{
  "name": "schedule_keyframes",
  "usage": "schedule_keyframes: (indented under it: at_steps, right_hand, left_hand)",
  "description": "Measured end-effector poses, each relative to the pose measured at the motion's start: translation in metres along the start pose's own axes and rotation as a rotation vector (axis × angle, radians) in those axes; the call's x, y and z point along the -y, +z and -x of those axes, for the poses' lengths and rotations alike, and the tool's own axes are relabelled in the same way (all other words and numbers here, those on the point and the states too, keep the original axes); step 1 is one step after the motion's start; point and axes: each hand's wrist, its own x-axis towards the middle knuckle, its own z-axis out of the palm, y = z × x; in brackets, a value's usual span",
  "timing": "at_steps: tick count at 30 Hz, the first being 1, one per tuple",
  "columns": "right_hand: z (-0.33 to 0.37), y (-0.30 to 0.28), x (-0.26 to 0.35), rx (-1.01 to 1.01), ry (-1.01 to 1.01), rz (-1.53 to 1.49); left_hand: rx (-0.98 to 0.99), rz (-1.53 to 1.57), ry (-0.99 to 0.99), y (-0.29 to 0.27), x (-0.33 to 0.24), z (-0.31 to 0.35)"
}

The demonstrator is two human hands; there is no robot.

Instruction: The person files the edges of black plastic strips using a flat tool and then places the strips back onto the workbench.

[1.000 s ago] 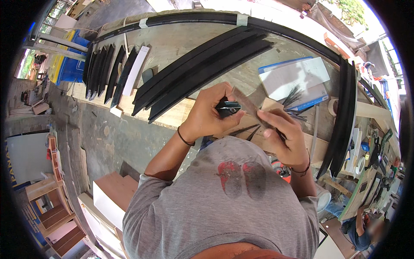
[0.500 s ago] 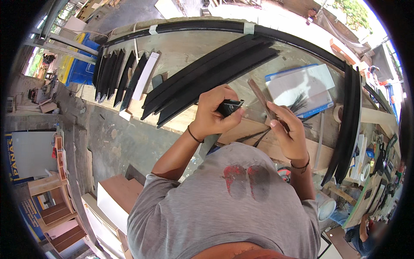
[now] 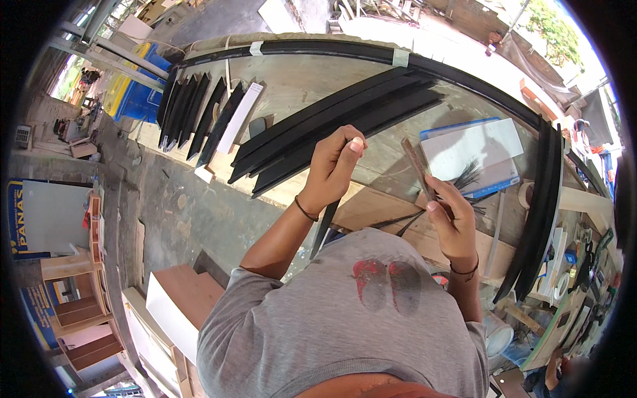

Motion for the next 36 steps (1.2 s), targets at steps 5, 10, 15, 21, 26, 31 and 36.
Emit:
schedule_keyframes:
  at_steps: [5,10,15,21,26,31,36]
  right_hand:
    - [0.000,0.003,0.003,0.007,0.000,-0.010]
    - [0.001,0.003,0.002,-0.001,0.008,0.009]
    - [0.002,0.004,0.004,-0.002,-0.004,0.011]
    - [0.004,0.006,0.001,-0.021,0.016,-0.026]
    - [0.004,0.006,0.002,-0.023,0.028,-0.042]
    - [0.007,0.005,-0.003,-0.008,0.041,-0.038]
    - [0.006,0.008,-0.004,-0.012,0.012,-0.049]
  left_hand:
    - [0.031,0.023,-0.041,-0.003,-0.003,-0.002]
    - [0.044,0.022,-0.105,-0.006,0.000,-0.003]
    - [0.021,0.206,-0.224,-0.003,-0.005,-0.005]
    - [0.000,0.311,-0.151,0.002,-0.003,-0.005]
    - [0.041,0.161,-0.026,0.002,0.008,-0.002]
    - [-0.028,0.173,0.047,0.004,0.010,-0.002]
    - [-0.129,0.010,0.049,0.002,0.009,0.000]
